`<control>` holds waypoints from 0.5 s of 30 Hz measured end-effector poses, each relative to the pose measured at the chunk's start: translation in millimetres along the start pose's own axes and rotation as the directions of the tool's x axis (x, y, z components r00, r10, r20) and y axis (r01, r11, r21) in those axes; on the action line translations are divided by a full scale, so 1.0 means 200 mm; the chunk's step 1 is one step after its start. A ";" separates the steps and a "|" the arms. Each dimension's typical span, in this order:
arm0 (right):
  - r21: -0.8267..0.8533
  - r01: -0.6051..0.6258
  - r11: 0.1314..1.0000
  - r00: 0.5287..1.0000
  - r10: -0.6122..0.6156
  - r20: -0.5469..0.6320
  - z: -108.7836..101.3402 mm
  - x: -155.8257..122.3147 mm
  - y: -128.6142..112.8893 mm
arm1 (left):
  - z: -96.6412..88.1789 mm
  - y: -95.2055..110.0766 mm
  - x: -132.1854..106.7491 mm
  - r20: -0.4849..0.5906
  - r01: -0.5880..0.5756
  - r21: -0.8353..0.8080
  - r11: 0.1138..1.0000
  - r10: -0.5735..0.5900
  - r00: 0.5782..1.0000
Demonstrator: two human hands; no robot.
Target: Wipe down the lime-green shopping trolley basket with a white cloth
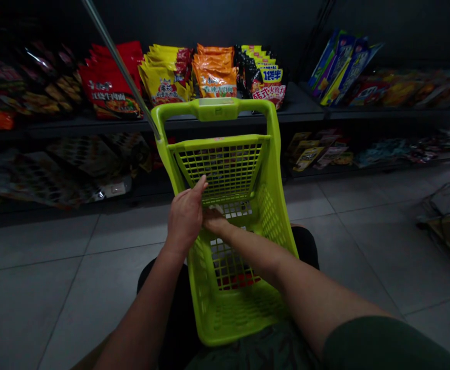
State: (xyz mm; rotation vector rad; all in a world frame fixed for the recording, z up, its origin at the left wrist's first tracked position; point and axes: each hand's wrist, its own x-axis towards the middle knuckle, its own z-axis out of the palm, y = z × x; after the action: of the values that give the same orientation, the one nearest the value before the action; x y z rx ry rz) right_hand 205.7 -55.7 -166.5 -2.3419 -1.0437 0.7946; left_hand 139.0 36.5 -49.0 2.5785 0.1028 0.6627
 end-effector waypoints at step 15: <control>-0.278 -0.468 0.839 0.883 0.437 -0.171 -0.18 0.10 0.37 | -0.01 0.00 -0.04 -0.007 0.040 0.008 0.999 -0.040 0.999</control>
State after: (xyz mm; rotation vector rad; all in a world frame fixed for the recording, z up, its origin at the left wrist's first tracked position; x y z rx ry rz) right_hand 278.2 -91.4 -190.8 -2.9318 -0.6023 0.6983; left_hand 131.7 36.5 -51.1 2.5750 0.1589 0.6575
